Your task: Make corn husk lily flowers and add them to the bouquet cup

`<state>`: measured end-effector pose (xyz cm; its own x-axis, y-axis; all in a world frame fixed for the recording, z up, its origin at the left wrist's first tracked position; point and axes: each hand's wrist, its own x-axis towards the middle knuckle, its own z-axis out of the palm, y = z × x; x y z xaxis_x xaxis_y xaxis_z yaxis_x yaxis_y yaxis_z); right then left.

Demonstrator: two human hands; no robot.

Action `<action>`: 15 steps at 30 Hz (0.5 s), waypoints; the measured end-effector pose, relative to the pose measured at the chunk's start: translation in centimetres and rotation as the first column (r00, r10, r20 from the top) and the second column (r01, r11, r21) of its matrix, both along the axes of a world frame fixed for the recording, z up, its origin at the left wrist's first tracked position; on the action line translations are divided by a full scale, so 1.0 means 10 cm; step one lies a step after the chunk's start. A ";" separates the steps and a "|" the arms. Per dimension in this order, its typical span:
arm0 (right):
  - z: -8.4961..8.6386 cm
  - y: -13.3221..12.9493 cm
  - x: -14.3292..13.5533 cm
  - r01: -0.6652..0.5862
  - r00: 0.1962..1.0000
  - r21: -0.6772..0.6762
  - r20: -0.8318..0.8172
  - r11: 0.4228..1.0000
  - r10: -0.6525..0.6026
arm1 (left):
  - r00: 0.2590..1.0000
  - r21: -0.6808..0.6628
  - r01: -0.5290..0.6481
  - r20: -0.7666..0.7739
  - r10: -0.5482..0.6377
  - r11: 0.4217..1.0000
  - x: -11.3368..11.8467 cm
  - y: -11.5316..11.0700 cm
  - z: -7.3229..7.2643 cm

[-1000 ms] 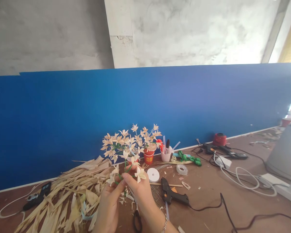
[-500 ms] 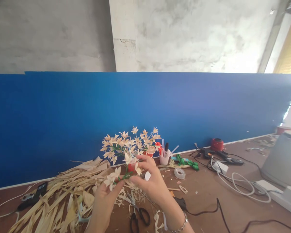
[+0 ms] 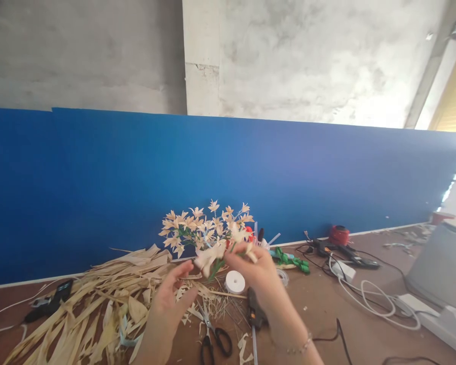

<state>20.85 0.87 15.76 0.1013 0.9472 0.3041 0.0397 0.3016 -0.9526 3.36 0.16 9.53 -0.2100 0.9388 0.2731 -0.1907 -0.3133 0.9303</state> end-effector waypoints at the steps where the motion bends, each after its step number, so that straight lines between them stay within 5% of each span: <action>1: 0.12 0.04 0.11 0.101 0.995 0.047 -0.030 0.994 -0.099 | 0.997 -0.008 -0.065 0.042 0.066 0.998 -0.01 0.02 0.00; 3: 0.38 0.13 0.29 0.302 0.951 0.165 -0.112 0.939 -0.287 | 0.977 -0.046 -0.142 0.157 0.148 0.989 -0.04 0.05 0.02; 8: 0.89 0.43 0.42 0.465 0.885 0.373 -0.235 0.803 -0.403 | 0.938 -0.106 -0.150 0.300 0.176 0.983 -0.11 0.06 0.09; 11: 0.97 0.58 0.30 0.491 0.870 0.388 -0.187 0.780 -0.455 | 0.947 -0.096 -0.118 0.289 0.141 0.988 -0.14 0.04 0.12; 15: 0.86 0.77 0.10 0.425 0.894 0.379 -0.037 0.822 -0.446 | 0.941 -0.080 -0.125 0.308 0.144 0.989 -0.15 0.03 0.14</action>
